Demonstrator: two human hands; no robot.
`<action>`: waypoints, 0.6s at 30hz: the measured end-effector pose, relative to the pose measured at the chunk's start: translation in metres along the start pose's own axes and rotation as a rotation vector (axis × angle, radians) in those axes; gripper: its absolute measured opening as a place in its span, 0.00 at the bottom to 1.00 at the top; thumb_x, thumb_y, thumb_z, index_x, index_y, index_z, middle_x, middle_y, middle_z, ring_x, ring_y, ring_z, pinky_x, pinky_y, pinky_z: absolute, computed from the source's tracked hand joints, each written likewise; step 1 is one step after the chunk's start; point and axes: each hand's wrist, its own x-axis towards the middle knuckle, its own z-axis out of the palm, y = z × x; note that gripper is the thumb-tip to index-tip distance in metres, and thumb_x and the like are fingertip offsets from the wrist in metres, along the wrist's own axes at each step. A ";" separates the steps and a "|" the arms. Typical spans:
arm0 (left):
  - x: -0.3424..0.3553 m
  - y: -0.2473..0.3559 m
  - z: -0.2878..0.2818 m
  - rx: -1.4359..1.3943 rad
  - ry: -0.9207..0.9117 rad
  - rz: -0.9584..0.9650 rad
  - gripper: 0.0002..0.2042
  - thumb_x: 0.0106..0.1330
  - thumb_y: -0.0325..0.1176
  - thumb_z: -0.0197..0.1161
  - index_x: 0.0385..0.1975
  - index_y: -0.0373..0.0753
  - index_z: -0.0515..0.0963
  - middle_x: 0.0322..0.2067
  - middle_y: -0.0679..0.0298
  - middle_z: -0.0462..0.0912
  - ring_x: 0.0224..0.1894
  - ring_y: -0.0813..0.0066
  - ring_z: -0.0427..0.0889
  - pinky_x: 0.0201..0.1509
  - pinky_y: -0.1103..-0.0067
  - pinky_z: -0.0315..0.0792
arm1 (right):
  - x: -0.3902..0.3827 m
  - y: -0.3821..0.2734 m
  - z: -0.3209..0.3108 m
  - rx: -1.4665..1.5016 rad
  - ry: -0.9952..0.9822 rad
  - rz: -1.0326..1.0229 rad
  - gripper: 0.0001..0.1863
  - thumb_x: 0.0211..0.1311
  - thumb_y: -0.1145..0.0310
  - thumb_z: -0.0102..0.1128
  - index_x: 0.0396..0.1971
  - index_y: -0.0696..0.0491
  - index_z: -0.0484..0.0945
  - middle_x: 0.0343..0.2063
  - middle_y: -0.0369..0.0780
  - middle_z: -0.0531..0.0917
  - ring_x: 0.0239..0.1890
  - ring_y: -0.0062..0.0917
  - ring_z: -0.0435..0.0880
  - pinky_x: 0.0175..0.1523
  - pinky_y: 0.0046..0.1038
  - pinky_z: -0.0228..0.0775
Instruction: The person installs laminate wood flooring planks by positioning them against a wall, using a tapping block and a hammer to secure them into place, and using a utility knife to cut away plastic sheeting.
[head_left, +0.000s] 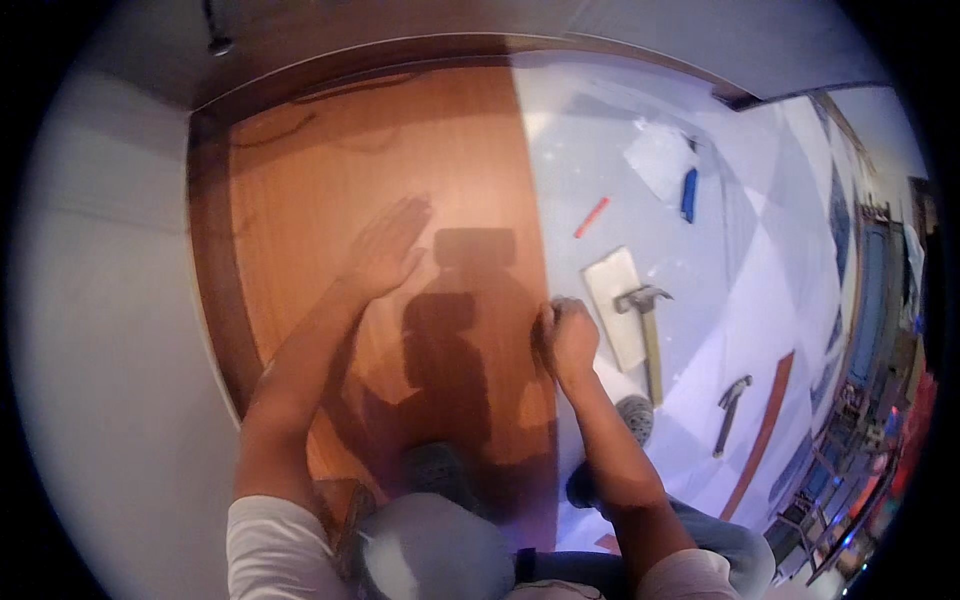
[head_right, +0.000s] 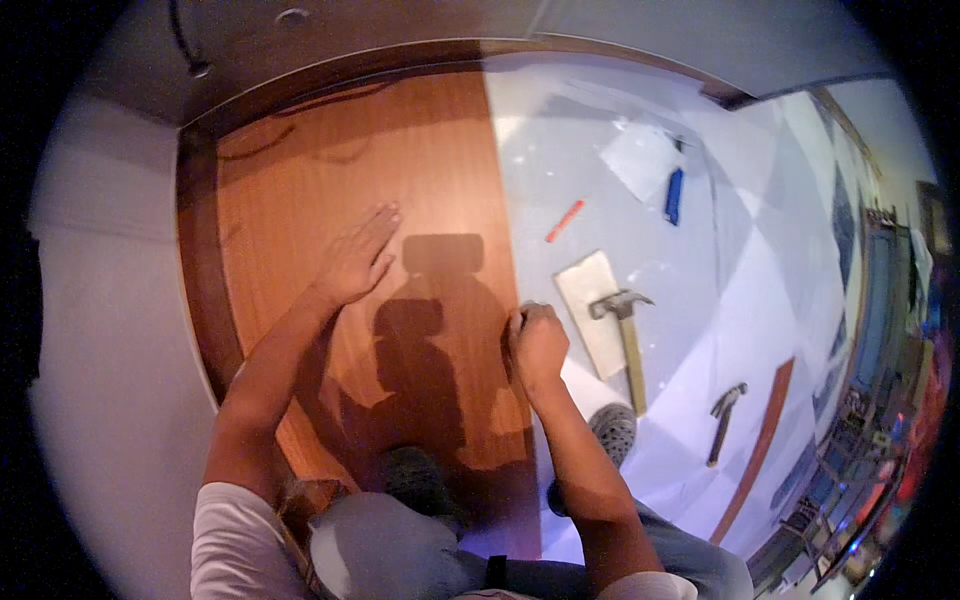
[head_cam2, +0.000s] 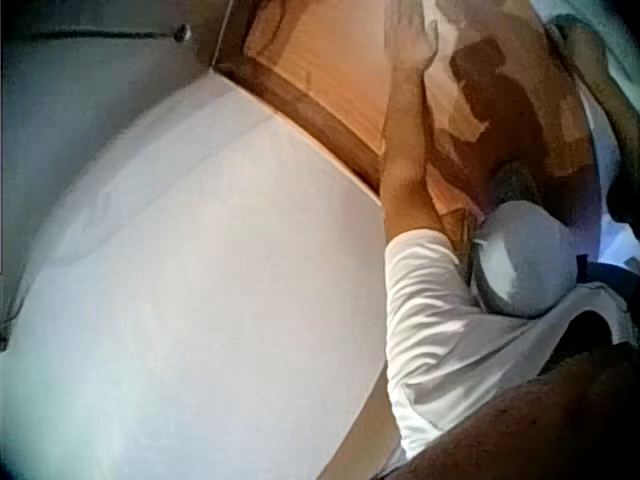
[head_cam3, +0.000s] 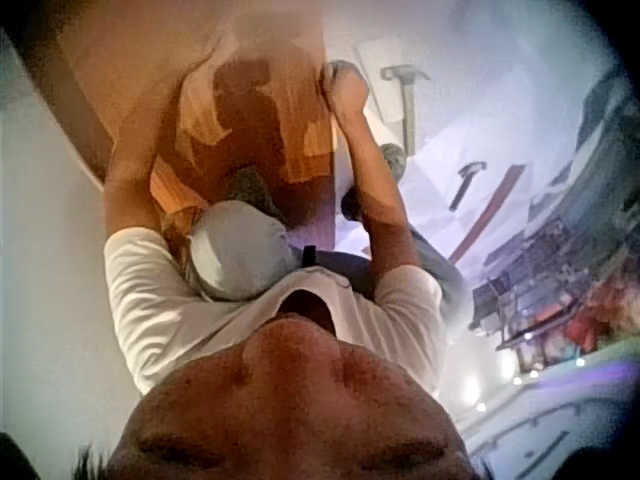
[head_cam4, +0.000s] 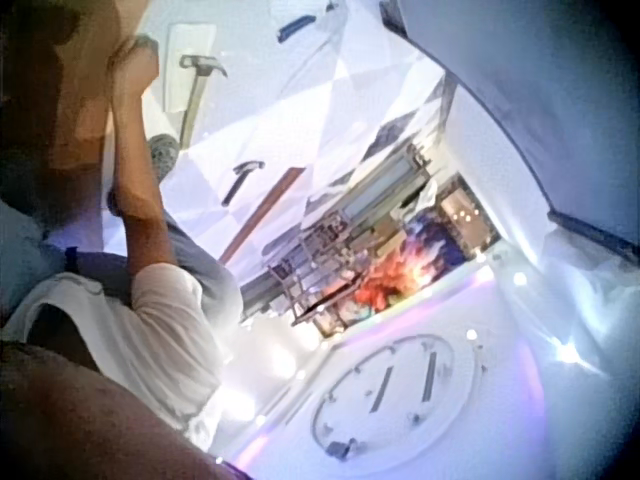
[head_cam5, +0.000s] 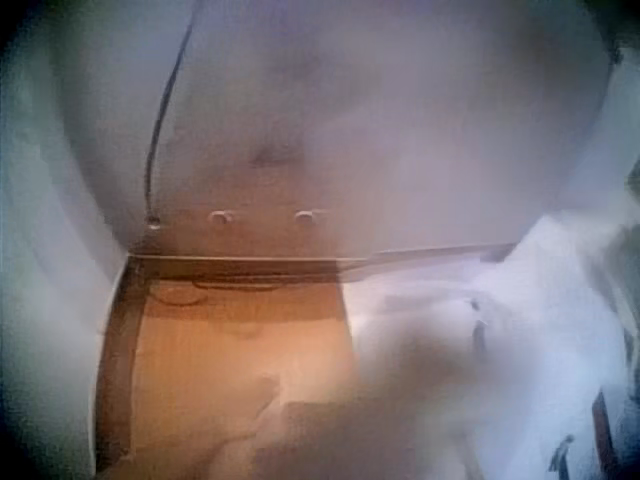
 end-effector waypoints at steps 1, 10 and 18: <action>-0.003 0.000 -0.006 -0.001 0.002 -0.001 0.30 0.65 0.34 0.63 0.68 0.34 0.68 0.71 0.52 0.66 0.75 0.54 0.61 0.80 0.63 0.54 | 0.010 0.006 -0.009 -0.051 -0.007 0.022 0.10 0.66 0.65 0.60 0.31 0.56 0.82 0.33 0.49 0.84 0.37 0.47 0.83 0.43 0.44 0.76; 0.001 0.004 -0.014 0.065 -0.028 0.027 0.31 0.66 0.34 0.62 0.70 0.35 0.66 0.73 0.54 0.64 0.75 0.52 0.60 0.80 0.60 0.52 | 0.153 0.028 -0.027 -0.068 0.098 0.157 0.16 0.63 0.60 0.63 0.38 0.59 0.76 0.35 0.53 0.85 0.40 0.50 0.85 0.44 0.46 0.77; 0.001 0.002 -0.015 0.088 -0.049 0.019 0.33 0.66 0.36 0.62 0.71 0.36 0.64 0.74 0.55 0.62 0.76 0.51 0.59 0.80 0.59 0.51 | 0.191 0.108 -0.024 -0.068 0.217 0.235 0.13 0.53 0.70 0.61 0.37 0.58 0.74 0.34 0.55 0.84 0.38 0.54 0.84 0.45 0.50 0.75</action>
